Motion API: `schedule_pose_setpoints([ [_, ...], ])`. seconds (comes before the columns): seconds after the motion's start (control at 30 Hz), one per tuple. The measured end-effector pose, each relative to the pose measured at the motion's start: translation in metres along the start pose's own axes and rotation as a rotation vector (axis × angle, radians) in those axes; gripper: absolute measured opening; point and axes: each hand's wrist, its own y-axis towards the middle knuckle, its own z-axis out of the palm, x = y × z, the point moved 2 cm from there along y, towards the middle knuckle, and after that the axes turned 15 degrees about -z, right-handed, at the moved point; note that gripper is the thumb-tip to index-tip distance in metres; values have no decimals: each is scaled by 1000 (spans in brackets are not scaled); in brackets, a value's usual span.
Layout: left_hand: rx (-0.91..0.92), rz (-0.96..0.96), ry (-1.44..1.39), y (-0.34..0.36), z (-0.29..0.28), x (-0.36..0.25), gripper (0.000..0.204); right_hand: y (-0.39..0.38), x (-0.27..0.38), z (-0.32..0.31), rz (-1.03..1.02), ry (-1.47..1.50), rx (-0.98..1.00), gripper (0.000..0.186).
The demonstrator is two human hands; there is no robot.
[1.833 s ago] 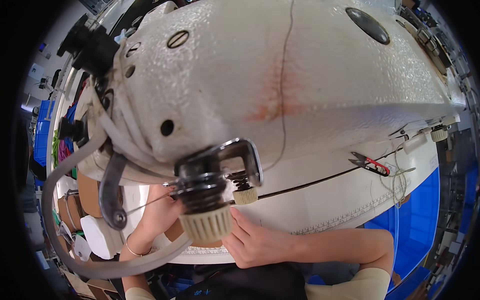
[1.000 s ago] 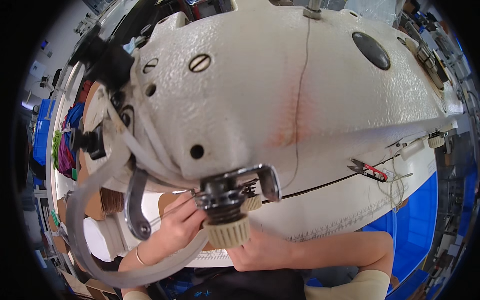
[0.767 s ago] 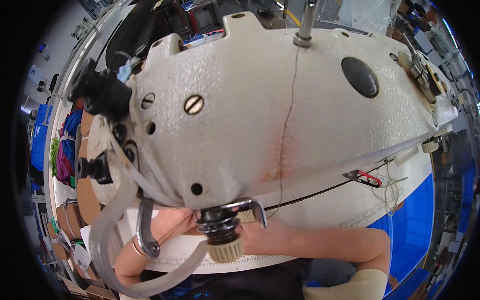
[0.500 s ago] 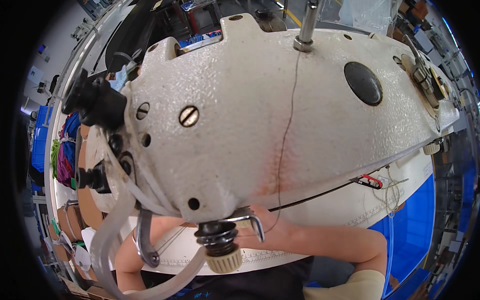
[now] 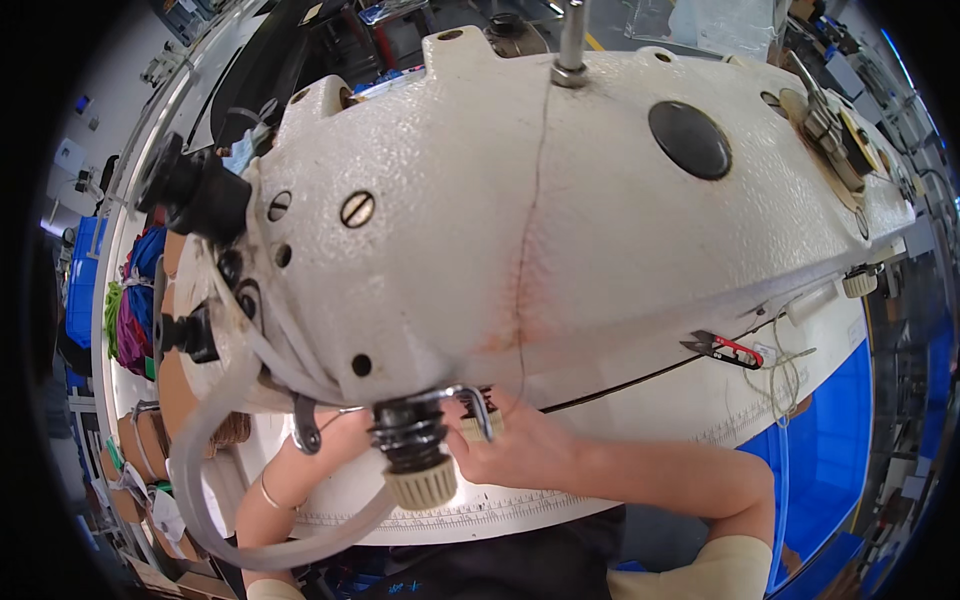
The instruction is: The person aligns white fabric padding onto brown fabric pieces and stitches them together using a sewing machine.
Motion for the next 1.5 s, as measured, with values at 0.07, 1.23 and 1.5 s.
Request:
schedule_pose_setpoints([
  [0.07,131,-89,-37,-14,-2,-13,54,3,-6,-8,163,65,-114,39],
  [1.23,14,60,76,-27,8,-36,30,-20,19,-14,273,429,-205,46],
  [1.5,-28,35,47,-30,13,-33,27,-23,19,-14,220,401,-136,49],
])
